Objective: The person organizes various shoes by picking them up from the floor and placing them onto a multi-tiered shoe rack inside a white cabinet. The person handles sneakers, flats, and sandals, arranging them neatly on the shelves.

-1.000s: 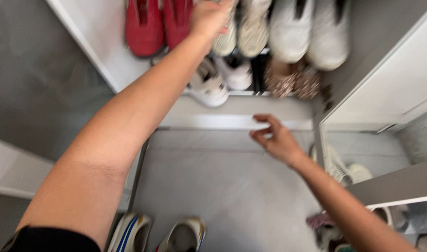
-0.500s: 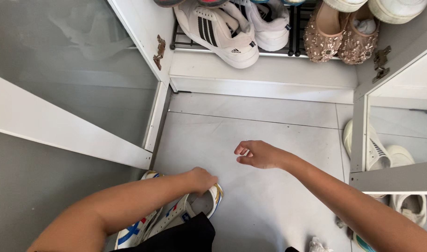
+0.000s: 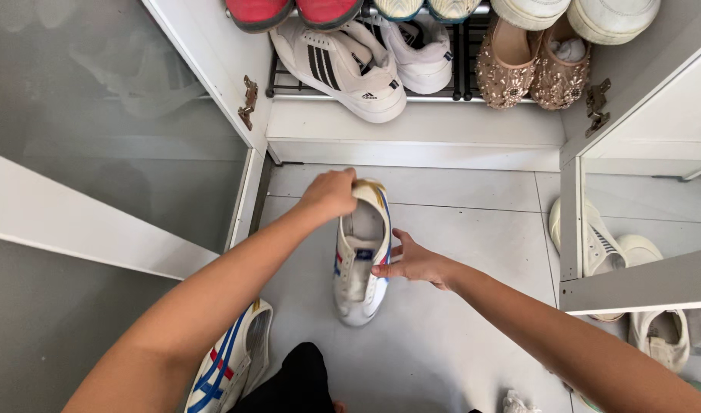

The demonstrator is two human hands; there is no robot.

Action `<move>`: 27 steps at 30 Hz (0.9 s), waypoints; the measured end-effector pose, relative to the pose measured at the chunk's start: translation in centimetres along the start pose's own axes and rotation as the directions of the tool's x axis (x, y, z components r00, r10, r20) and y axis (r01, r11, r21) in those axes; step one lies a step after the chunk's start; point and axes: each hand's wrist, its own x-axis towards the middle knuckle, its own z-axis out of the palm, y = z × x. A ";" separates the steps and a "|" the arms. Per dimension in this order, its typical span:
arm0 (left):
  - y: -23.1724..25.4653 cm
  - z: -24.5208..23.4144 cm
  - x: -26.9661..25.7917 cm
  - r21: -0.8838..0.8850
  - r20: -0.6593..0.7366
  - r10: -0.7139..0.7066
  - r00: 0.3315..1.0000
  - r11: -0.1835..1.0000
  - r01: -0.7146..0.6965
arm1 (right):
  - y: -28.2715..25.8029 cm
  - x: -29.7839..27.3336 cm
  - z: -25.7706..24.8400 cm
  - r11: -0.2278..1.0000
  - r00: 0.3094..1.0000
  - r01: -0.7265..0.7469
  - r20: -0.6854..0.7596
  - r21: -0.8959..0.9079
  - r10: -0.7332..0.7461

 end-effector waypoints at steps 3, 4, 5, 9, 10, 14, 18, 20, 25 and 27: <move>-1.9 1.1 -0.3 -0.273 0.089 -0.227 0.970 0.931 0.243 | 4.8 4.3 1.0 0.991 0.973 0.114 -0.196 -0.072 -0.126; -3.0 1.9 -0.3 -0.271 0.083 -0.172 0.982 0.944 0.188 | 6.2 6.0 1.1 0.986 0.945 0.144 -0.283 -0.087 -0.163; -4.3 2.7 -0.5 -0.264 0.075 -0.118 0.990 0.955 0.133 | 7.5 7.7 0.8 0.979 0.942 0.157 -0.279 -0.126 -0.187; -9.8 8.6 -5.2 0.268 0.364 -0.107 0.925 0.963 0.006 | 11.0 13.5 -1.6 0.920 0.931 0.025 -0.325 -0.391 -0.164; -11.0 10.8 -7.9 0.393 0.470 -0.169 0.866 0.919 -0.034 | 11.2 14.4 -1.8 0.880 0.922 -0.057 -0.362 -0.472 -0.134; -14.3 18.6 -17.5 0.779 0.462 -0.353 0.814 0.600 -0.182 | 9.5 14.9 -1.9 0.933 0.893 -0.116 -0.448 -0.340 -0.052; -18.1 17.4 -16.0 0.674 0.331 -0.238 0.913 0.736 -0.053 | 7.0 12.2 1.2 0.962 0.933 -0.117 -0.359 -0.247 0.021; -16.5 15.4 -13.7 0.657 0.273 -0.058 0.960 0.741 -0.142 | 6.8 10.5 1.7 0.935 0.938 -0.109 -0.347 -0.336 -0.015; -8.7 7.5 -3.4 0.524 0.154 0.136 0.979 0.828 -0.197 | 6.8 8.3 0.9 0.974 0.862 -0.052 -0.502 -0.219 -0.067; -6.3 4.6 0.1 0.468 0.107 0.120 0.987 0.870 -0.156 | 6.8 7.7 -0.9 0.975 0.830 -0.023 -0.548 -0.219 -0.103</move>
